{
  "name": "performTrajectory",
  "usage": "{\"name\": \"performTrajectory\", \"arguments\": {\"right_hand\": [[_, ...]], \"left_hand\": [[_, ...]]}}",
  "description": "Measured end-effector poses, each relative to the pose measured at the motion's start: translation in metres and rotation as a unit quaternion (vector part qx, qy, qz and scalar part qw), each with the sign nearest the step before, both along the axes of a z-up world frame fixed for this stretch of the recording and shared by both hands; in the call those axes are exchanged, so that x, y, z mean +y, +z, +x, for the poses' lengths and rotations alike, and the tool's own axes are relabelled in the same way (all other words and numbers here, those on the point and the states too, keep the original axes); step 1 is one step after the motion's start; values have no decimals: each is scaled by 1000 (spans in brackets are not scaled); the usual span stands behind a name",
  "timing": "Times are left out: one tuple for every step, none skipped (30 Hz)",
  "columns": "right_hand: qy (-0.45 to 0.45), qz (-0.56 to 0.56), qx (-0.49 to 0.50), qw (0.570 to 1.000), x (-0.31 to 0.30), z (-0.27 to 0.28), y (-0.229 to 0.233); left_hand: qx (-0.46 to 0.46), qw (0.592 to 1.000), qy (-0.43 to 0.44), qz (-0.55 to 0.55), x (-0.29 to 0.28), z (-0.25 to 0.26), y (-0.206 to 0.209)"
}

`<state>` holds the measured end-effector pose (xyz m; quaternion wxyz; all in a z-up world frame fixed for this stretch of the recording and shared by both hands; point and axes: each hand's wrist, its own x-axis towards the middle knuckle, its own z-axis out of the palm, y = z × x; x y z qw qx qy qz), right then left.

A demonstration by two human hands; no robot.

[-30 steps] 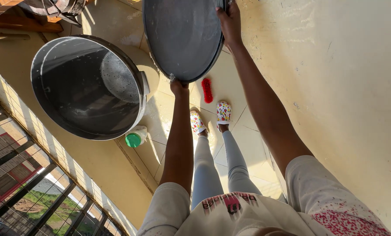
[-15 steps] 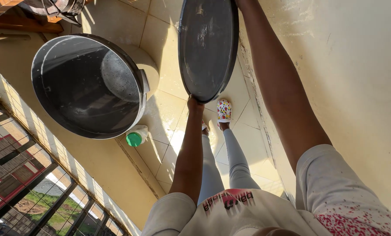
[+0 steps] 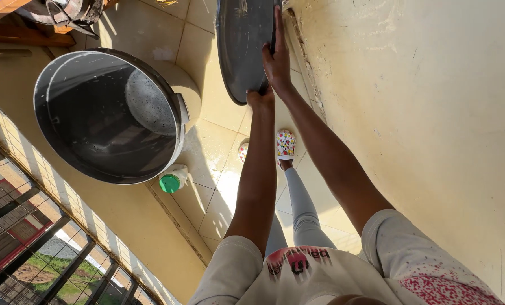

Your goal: The person is cleaning a large grey plastic bucket and its black lid using water from a tap and a brush.

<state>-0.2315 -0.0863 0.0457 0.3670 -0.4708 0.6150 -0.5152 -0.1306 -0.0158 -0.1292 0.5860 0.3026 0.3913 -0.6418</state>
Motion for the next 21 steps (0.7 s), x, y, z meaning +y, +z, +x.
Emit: {"name": "performTrajectory", "arguments": {"right_hand": [[-21, -40, 18, 999, 9, 6, 9], [-41, -80, 36, 995, 18, 12, 17], [-43, -79, 36, 995, 11, 9, 14], [-75, -79, 60, 992, 5, 5, 11], [-105, -76, 80, 988, 2, 5, 8], [-106, -72, 78, 989, -16, -11, -12], [-112, 36, 43, 992, -39, -29, -31], [-113, 144, 8, 983, -63, -47, -50], [-116, 143, 5, 983, -67, -52, -55], [-106, 128, 14, 986, -71, -57, -61], [-94, 119, 23, 988, -67, -61, -68], [-98, 124, 21, 987, -62, -64, -74], [-74, 102, 40, 991, -66, -69, -79], [-50, 79, 58, 994, -71, -73, -82], [-50, 78, 58, 994, -73, -74, -80], [-28, 57, 74, 995, -75, -74, -78], [-4, 37, 91, 995, -76, -74, -76], [-4, 37, 91, 995, -71, -68, -64], [5, 12, 110, 994, -73, -64, -50], [13, -13, 130, 991, -76, -60, -37], [11, -11, 128, 992, -58, -41, -17]], "left_hand": [[-69, 998, -1, -3, -7, -2, 18], [-137, 991, -1, -5, -14, -4, 35], [-136, 991, -4, -4, -18, 0, 64], [-191, 981, -11, 10, -23, 3, 93], [-248, 968, -18, 27, -24, 11, 123], [-251, 967, -20, 31, -7, 31, 101], [-277, 961, -21, -14, 4, 49, 79], [-302, 951, -23, -59, 16, 66, 58], [-303, 951, -27, -61, 30, 83, 62], [-312, 946, -51, -76, 43, 100, 66], [-320, 940, -76, -84, 66, 117, 70], [-321, 940, -82, -81, 80, 129, 70], [-289, 944, -118, -109, 88, 136, 67], [-255, 945, -154, -137, 95, 144, 64], [-255, 945, -154, -138, 97, 140, 63], [-229, 955, -116, -149, 99, 137, 62], [-201, 963, -78, -159, 103, 134, 60], [-201, 963, -77, -159, 102, 120, 50], [-171, 978, -61, -101, 93, 102, 38], [-140, 988, -46, -44, 83, 84, 26], [-141, 988, -49, -41, 76, 64, 0]]}}
